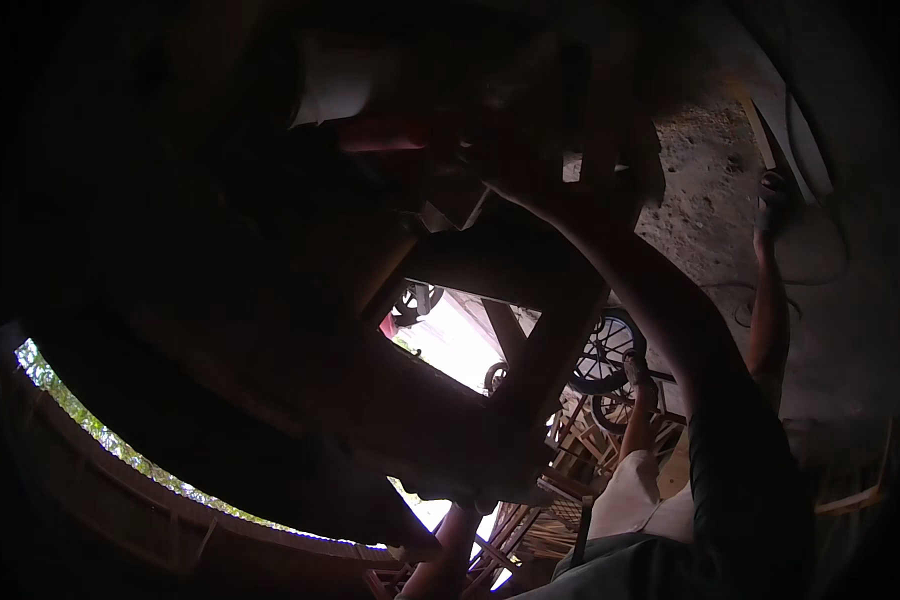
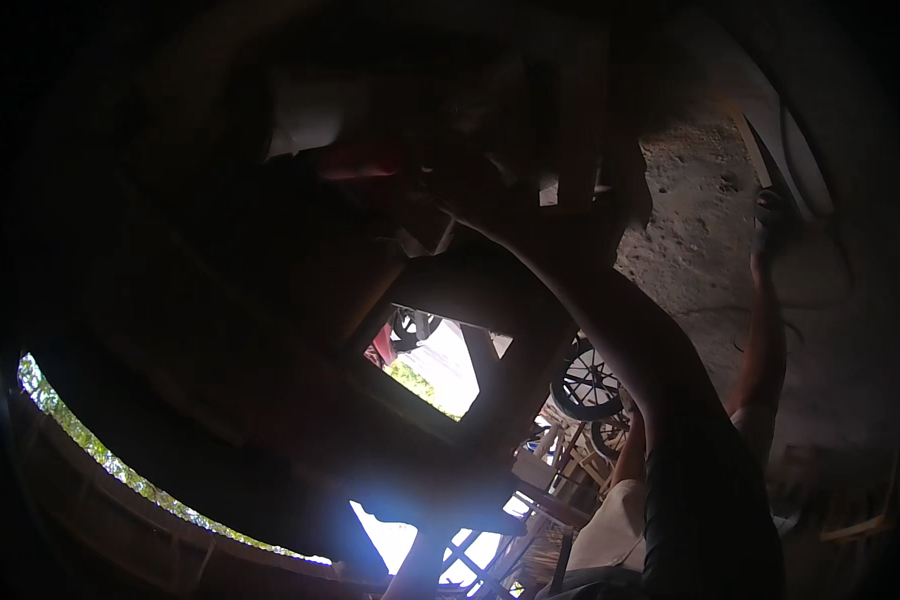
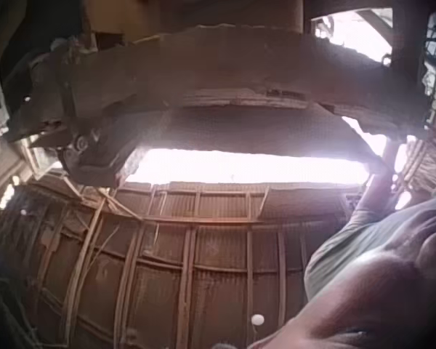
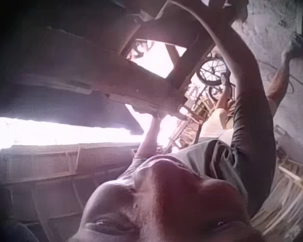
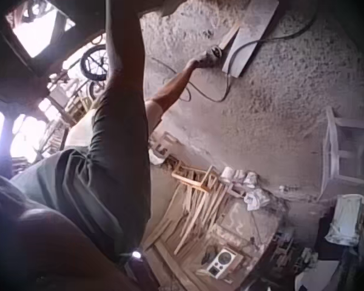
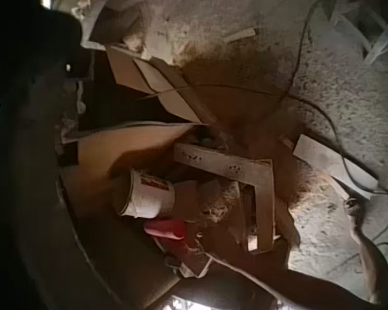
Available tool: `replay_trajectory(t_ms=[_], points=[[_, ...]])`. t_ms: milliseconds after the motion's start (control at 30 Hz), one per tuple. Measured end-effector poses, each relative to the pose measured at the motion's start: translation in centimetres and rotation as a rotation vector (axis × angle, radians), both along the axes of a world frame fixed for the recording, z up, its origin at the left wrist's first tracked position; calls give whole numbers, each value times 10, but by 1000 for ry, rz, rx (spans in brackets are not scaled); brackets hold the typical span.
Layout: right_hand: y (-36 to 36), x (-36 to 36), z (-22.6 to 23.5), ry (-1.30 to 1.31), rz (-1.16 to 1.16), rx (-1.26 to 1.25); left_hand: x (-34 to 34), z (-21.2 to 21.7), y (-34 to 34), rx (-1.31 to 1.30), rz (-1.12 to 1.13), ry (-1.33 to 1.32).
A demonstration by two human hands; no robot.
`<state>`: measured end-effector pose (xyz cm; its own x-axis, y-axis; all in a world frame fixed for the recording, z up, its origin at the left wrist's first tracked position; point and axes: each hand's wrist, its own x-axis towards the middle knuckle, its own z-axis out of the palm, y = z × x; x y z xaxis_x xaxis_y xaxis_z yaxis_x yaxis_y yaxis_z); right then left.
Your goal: The person sands the joints of a brown metal cart frame with an angle grinder and then continues sanding the frame by hand using a small piece of sandpaper.
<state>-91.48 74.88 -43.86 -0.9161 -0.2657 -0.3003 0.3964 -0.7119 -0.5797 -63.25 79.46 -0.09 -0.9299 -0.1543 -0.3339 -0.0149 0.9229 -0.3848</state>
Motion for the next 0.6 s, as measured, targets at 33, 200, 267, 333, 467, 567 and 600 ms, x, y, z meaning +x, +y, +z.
replay_trajectory(t_ms=[33, 200, 267, 333, 467, 567, 600], points=[[-6, 8, 15, 97, 45, 150, 3, 3, 6, -10, 20, -7], [-99, 18, 95, 94, 386, 83, 2, 11, 17, -45, 57, -48], [-141, -6, 107, 403, 521, 529, -8, 8, 12, -44, 37, -65], [-180, -9, 111, 460, 594, 644, -10, 8, 15, -60, 44, -71], [-236, 1, 142, 496, 684, 785, -14, 8, 19, -82, 60, -92], [-257, 7, 147, 492, 687, 883, -21, 7, 17, -87, 73, -115], [-260, 10, 137, 486, 684, 917, -21, 6, 15, -90, 72, -119]])
